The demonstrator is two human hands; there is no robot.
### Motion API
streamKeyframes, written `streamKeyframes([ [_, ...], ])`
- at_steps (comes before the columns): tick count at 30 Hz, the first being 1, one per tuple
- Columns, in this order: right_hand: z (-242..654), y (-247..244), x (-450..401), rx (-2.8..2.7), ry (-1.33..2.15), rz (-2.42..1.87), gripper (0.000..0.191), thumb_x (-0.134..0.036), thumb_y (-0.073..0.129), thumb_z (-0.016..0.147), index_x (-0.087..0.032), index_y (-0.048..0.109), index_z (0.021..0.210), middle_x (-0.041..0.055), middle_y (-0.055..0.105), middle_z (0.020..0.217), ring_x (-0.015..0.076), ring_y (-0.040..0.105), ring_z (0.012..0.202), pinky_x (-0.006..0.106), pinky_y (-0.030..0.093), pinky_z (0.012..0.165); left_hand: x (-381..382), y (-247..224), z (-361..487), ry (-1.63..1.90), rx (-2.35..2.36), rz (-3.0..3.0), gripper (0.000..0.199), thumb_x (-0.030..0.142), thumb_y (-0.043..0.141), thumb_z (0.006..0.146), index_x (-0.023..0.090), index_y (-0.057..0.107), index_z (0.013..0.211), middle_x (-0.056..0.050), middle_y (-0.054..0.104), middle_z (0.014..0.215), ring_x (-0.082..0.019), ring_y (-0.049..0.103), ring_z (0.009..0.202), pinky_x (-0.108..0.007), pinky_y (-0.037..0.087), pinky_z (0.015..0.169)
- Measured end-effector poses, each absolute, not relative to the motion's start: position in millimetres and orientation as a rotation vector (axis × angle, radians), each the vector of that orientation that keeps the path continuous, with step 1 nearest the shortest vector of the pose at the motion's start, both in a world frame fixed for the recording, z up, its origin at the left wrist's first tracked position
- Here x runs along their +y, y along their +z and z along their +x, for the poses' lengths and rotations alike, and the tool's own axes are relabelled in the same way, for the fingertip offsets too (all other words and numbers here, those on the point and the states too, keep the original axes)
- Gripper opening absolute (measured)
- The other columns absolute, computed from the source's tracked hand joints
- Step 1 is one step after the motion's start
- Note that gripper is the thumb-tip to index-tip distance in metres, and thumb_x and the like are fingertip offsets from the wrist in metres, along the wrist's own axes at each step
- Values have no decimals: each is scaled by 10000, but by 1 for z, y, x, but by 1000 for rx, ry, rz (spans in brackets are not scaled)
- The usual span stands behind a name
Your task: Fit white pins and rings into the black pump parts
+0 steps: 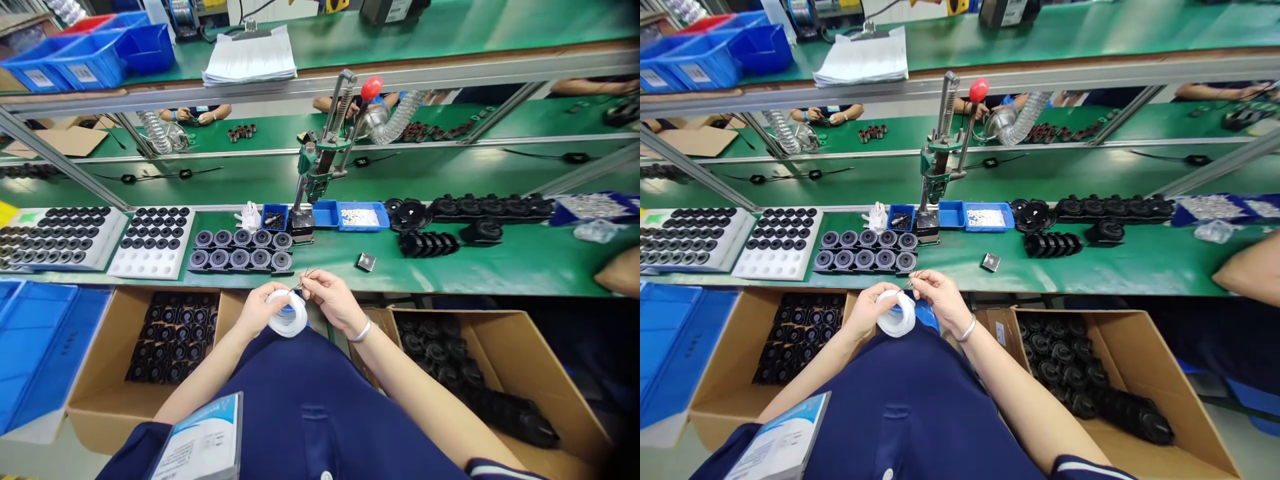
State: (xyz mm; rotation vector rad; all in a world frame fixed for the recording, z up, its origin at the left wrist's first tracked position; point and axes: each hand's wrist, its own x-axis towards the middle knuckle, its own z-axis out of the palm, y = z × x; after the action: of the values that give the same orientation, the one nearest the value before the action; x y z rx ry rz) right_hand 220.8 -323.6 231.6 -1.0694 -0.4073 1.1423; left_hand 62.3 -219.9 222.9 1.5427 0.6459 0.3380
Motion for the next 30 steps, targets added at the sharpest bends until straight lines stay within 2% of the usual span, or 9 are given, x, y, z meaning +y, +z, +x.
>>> streamKeyframes([
  [4,223,233,-326,-313,1315,-932,350,-353,869,691,-163,704,935,-7,564,797,72,492,622,221,419,619,-216,231,66,227,534,1443,400,489,739,758,134,702,938,-62,709,903,-142,623,755,-244,483,722],
  [8,230,239,-330,-360,1279,-873,387,-330,828,746,-199,666,1072,-18,550,813,72,467,625,227,418,636,-213,236,74,205,493,1376,370,459,743,767,136,695,941,-54,697,903,-138,618,775,-244,476,745],
  [14,246,244,-337,-605,1084,-1029,247,-370,774,793,-183,637,881,7,603,867,99,510,655,248,433,655,-209,241,84,215,488,1613,323,448,678,826,154,698,959,-60,707,948,-169,631,847,-274,485,795],
  [18,264,249,-334,-761,1095,-1160,320,-406,781,774,-156,707,960,26,651,858,102,529,643,247,442,642,-204,252,90,109,316,1918,234,389,645,861,188,717,958,-50,718,986,-183,645,911,-297,469,887],
  [22,281,261,-329,-869,1221,-1207,384,-455,769,776,-131,740,979,36,682,766,108,519,605,251,434,608,-201,258,96,-7,173,2060,220,369,607,888,209,724,983,-46,727,1006,-189,656,932,-289,471,884],
  [24,286,270,-327,-1013,1158,-1253,362,-466,737,812,-144,757,976,45,698,790,135,566,663,270,455,652,-199,258,100,-24,232,2136,233,382,594,892,213,723,986,-49,730,1018,-205,657,952,-296,472,883],
  [27,287,282,-326,-1292,873,-1338,301,-470,679,878,-201,783,964,47,708,836,179,601,784,310,469,747,-194,255,103,-43,419,2127,259,416,620,863,212,714,993,-48,728,1023,-219,660,938,-306,479,863],
  [30,285,290,-333,-1450,576,-1403,251,-451,636,927,-256,787,976,49,705,815,202,561,810,345,450,783,-184,252,103,-48,515,1893,384,383,678,812,199,643,1148,-49,717,1040,-199,665,883,-296,501,809],
])
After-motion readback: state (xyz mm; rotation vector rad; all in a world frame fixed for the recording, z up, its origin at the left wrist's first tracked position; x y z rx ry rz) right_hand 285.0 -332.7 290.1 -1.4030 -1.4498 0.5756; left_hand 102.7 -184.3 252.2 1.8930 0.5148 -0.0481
